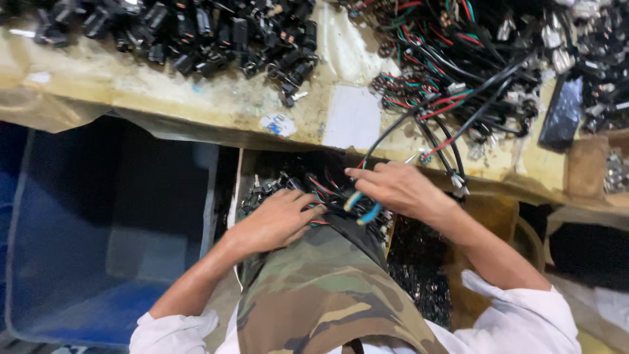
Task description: The person repeatedly picks up black cylindrical components and wire harnesses from a table, uses blue-handled pliers to strip or adjust the wires, and places the components back on the table. The process is continuous and repetitive throughout the clip.
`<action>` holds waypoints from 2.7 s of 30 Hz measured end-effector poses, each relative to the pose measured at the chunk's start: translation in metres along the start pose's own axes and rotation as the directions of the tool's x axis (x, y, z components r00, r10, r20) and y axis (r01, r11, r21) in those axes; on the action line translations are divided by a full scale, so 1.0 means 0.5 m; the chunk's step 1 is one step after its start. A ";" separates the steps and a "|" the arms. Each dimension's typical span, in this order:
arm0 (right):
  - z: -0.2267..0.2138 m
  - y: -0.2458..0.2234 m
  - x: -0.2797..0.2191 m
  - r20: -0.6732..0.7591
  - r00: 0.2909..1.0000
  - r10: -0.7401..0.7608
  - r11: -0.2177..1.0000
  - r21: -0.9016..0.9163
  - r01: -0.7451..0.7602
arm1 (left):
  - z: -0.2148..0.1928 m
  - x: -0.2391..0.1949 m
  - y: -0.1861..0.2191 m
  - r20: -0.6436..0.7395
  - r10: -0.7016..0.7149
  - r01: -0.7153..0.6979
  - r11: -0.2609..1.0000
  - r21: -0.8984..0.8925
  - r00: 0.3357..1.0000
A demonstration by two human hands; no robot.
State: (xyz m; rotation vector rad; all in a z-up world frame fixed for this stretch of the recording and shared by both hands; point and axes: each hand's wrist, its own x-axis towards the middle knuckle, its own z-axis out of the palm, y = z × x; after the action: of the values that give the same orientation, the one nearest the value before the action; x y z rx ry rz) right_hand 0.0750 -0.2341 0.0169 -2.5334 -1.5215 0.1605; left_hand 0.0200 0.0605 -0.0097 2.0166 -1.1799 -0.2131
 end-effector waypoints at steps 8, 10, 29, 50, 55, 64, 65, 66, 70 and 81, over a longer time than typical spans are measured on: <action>0.010 0.062 0.023 -0.661 0.723 0.201 0.980 0.135 -0.148 | -0.023 0.053 -0.112 -0.287 -0.180 0.235 0.957 0.170 0.941; 0.009 0.073 0.067 -0.713 0.636 0.296 0.949 0.145 -0.280 | -0.039 0.135 -0.155 -0.609 -0.121 0.417 0.829 0.372 0.784; 0.128 0.105 0.123 -0.324 0.680 0.658 0.753 0.291 -0.590 | 0.013 0.118 -0.095 -0.395 -0.561 -0.084 0.498 -0.863 0.727; -0.078 -0.021 0.088 -0.125 0.983 0.136 0.498 0.866 0.041 | 0.044 0.096 -0.033 -0.106 -0.076 -0.007 0.781 -0.624 0.991; -0.059 -0.037 0.051 -0.225 0.962 0.153 0.538 0.836 0.110 | 0.067 0.086 -0.023 -0.193 -0.223 0.059 0.786 -0.616 0.955; -0.082 -0.022 0.071 -0.187 0.982 -0.011 0.584 0.797 0.158 | 0.037 0.093 -0.010 -0.089 -0.195 0.096 0.770 -0.631 0.977; -0.074 -0.033 0.080 -0.248 0.968 0.030 0.590 0.786 0.183 | 0.025 0.092 -0.011 -0.085 -0.235 0.135 0.777 -0.615 0.968; -0.064 -0.047 0.090 -0.294 0.945 0.142 0.648 0.750 0.136 | 0.013 0.092 -0.013 -0.142 -0.265 0.146 0.821 -0.552 0.954; -0.049 -0.094 0.091 -0.436 0.818 0.377 0.751 0.660 0.006 | -0.003 0.085 -0.003 -0.348 -0.281 0.154 0.923 -0.352 0.894; 0.001 -0.151 0.007 -0.255 0.849 0.462 -0.509 0.708 0.490 | 0.092 0.077 0.082 -0.359 -0.198 0.088 0.950 -0.299 0.912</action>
State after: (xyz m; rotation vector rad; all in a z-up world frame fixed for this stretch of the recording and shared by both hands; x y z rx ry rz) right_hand 0.0114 -0.1964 0.0324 -0.5741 -0.3165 0.4767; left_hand -0.0084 -0.0059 -0.0042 1.7918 -0.7102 -0.0445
